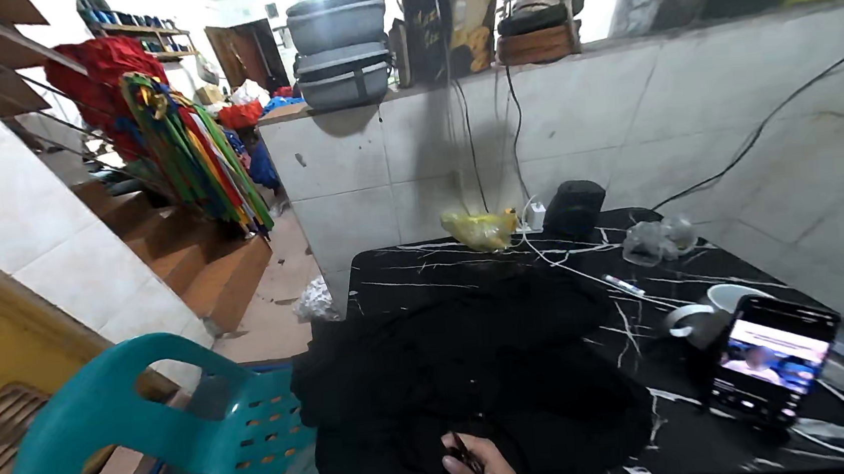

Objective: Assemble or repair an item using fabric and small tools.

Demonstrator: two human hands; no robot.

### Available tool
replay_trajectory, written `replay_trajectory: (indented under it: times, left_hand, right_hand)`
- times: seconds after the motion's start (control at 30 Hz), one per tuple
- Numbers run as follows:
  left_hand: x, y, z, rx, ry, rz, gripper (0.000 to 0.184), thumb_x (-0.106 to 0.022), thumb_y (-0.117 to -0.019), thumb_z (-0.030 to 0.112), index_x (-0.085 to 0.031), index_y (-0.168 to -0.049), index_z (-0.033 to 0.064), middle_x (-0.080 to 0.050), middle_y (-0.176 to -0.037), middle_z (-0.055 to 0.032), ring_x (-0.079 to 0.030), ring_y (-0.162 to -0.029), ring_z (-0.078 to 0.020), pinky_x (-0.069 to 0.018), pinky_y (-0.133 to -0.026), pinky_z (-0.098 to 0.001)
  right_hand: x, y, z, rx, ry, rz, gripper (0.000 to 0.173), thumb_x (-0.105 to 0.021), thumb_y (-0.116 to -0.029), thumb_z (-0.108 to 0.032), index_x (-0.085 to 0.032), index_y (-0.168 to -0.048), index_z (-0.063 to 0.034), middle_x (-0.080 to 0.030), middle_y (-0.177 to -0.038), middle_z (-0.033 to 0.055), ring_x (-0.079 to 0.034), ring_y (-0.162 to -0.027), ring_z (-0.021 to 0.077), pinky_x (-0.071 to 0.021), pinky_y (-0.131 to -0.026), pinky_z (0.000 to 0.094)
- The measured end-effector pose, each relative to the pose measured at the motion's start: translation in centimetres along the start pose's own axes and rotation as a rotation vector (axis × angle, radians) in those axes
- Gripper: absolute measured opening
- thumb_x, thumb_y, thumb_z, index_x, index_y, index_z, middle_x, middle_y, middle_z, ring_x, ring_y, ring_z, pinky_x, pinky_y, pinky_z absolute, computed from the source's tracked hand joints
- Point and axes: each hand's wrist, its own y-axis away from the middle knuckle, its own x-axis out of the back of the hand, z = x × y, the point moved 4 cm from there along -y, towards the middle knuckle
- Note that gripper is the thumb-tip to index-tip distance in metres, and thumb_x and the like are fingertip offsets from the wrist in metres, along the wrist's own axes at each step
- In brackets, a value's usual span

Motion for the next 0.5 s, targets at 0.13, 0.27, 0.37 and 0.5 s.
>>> replay_trajectory:
  times: [0.13, 0.27, 0.37, 0.5]
  left_hand:
    - [1.8, -2.7, 0.3, -0.064, -0.249, 0.023, 0.038, -0.086, -0.0829, 0.028, -0.076, -0.111, 0.005, -0.074, -0.112, -0.011, -0.067, -0.11, -0.0224, -0.053, -0.101, -0.0374]
    - [1.5, -3.0, -0.5, -0.094, -0.196, -0.041, 0.017, -0.08, -0.0876, 0.015, -0.081, -0.102, 0.0061, -0.077, -0.101, -0.0071, -0.072, -0.101, -0.0164, -0.0571, -0.096, -0.0308]
    - [2.1, -3.1, -0.3, -0.134, -0.179, -0.037, 0.007, -0.074, -0.0912, 0.008, -0.08, -0.09, 0.0057, -0.076, -0.091, -0.0048, -0.071, -0.094, -0.0111, -0.0573, -0.091, -0.0248]
    - [2.4, -3.1, 0.2, -0.132, -0.31, -0.08, 0.011, -0.067, -0.0963, 0.01, -0.074, -0.093, 0.0024, -0.074, -0.095, -0.0098, -0.07, -0.095, -0.0204, -0.055, -0.093, -0.0315]
  right_hand:
    - [-0.9, 0.2, 0.0, 0.011, -0.004, 0.023, 0.01, -0.063, -0.0969, -0.003, -0.068, -0.105, 0.0012, -0.067, -0.091, 0.0018, -0.061, -0.079, 0.0025, -0.0523, -0.073, 0.0222]
    - [-1.3, 0.5, -0.2, 0.02, 0.082, 0.02, 0.013, -0.064, -0.0971, -0.006, -0.068, -0.104, 0.0043, -0.067, -0.092, 0.0065, -0.062, -0.082, 0.0062, -0.0523, -0.076, 0.0249]
    - [-1.2, 0.7, -0.2, 0.035, 0.141, 0.031, 0.016, -0.064, -0.098, -0.008, -0.069, -0.104, 0.0055, -0.068, -0.095, 0.0095, -0.062, -0.084, 0.0081, -0.052, -0.076, 0.0251]
    - [-1.8, 0.6, -0.2, 0.03, 0.147, 0.056, 0.022, -0.065, -0.0971, -0.008, -0.07, -0.111, 0.0081, -0.07, -0.109, 0.0164, -0.067, -0.101, 0.0144, -0.0548, -0.091, 0.0299]
